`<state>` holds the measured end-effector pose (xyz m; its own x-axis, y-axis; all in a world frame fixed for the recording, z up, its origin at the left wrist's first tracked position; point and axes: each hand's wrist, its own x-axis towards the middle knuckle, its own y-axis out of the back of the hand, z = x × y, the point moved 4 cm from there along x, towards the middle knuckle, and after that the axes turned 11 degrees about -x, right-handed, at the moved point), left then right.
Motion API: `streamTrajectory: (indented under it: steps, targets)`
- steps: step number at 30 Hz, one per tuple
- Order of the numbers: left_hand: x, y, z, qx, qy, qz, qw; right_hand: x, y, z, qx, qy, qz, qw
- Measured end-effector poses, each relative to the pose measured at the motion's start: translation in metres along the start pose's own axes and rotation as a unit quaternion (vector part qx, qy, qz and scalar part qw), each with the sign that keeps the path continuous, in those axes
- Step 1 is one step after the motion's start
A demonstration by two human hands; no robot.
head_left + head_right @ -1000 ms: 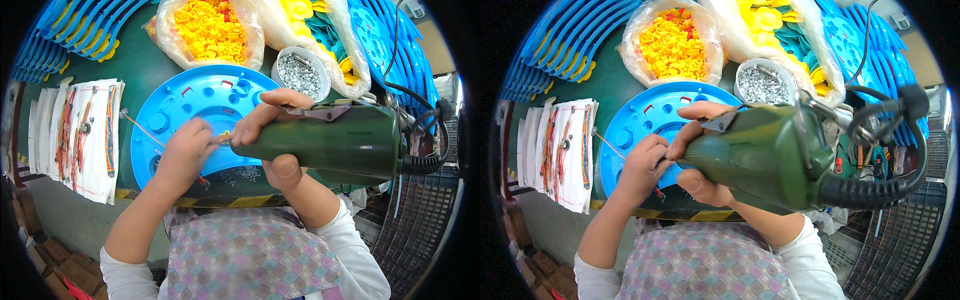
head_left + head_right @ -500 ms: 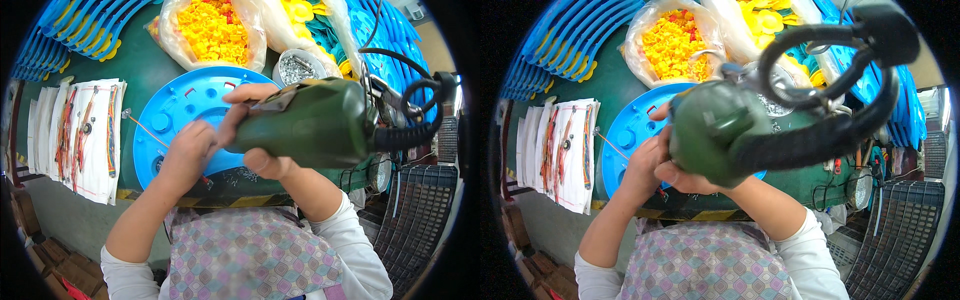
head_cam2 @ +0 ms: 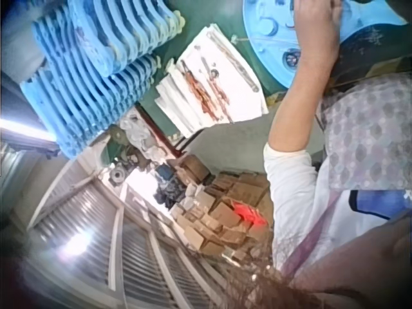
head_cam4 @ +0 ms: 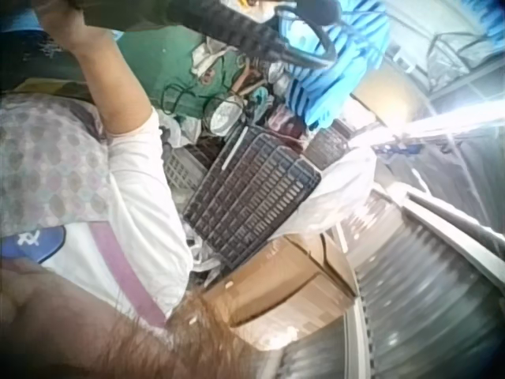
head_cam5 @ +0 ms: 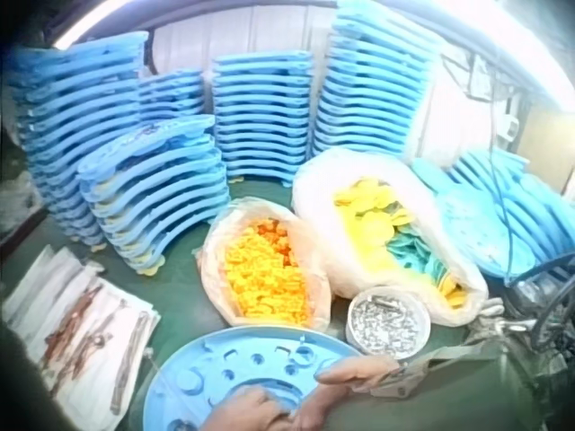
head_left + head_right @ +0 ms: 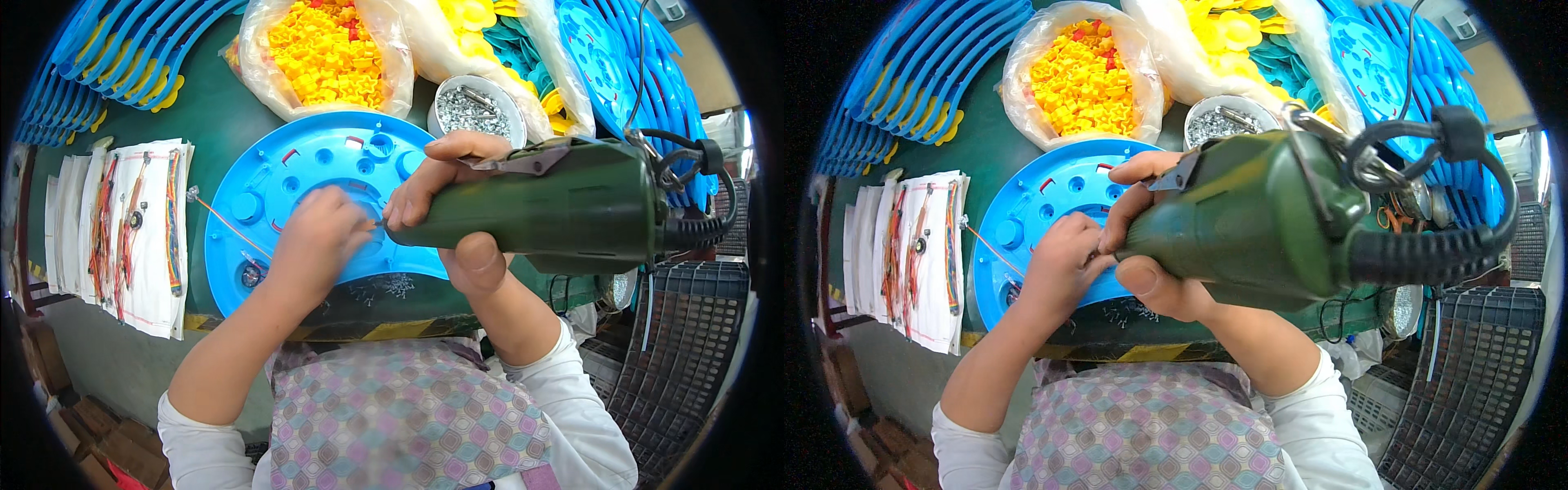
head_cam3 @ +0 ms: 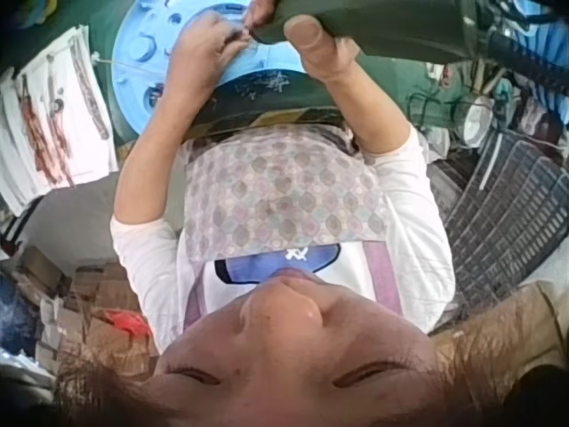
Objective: The person assembles blue plastic toy parts by hand and with a green handheld tool. They place small components into the blue plastic base, use the tool to secure parts, and then stack the finished units into a cardboard box.
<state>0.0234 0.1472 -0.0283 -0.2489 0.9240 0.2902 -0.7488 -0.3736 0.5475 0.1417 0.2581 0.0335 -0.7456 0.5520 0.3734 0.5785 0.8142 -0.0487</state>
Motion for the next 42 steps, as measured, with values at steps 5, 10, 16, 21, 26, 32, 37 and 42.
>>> streamTrajectory:
  steps: [5, 10, 16, 21, 26, 32, 37, 42]
  targets:
    - [0.000, -0.001, -0.002, 0.001, 0.013, -0.010, 1.000, 0.001, -0.006, 0.011, 0.037, -0.031, 0.011, 0.999]
    - [-0.004, -0.002, -0.010, -0.005, 0.005, -0.011, 1.000, 0.002, -0.003, 0.017, -0.002, -0.022, -0.035, 0.999]
    - [-0.011, 0.050, 0.000, -0.103, 0.145, 0.037, 0.983, 0.007, -0.008, 0.003, -0.031, 0.013, -0.015, 0.999]
    - [-0.057, 0.109, 0.015, 0.162, 0.119, -0.005, 0.980, 0.000, -0.019, -0.006, 0.137, -0.008, -0.043, 0.990]
    - [-0.084, 0.090, 0.018, 0.276, 0.099, -0.034, 0.955, -0.014, -0.060, -0.005, 0.185, -0.083, -0.100, 0.974]
    - [-0.073, 0.103, 0.025, 0.078, 0.133, 0.041, 0.987, -0.011, -0.066, 0.005, 0.122, -0.018, -0.032, 0.992]
    - [-0.047, 0.096, 0.010, -0.331, 0.322, 0.111, 0.880, 0.000, -0.040, 0.020, 0.078, 0.041, 0.095, 0.992]
    - [-0.027, 0.058, -0.019, -0.603, 0.359, 0.089, 0.707, 0.007, -0.011, 0.017, 0.051, 0.057, 0.204, 0.976]
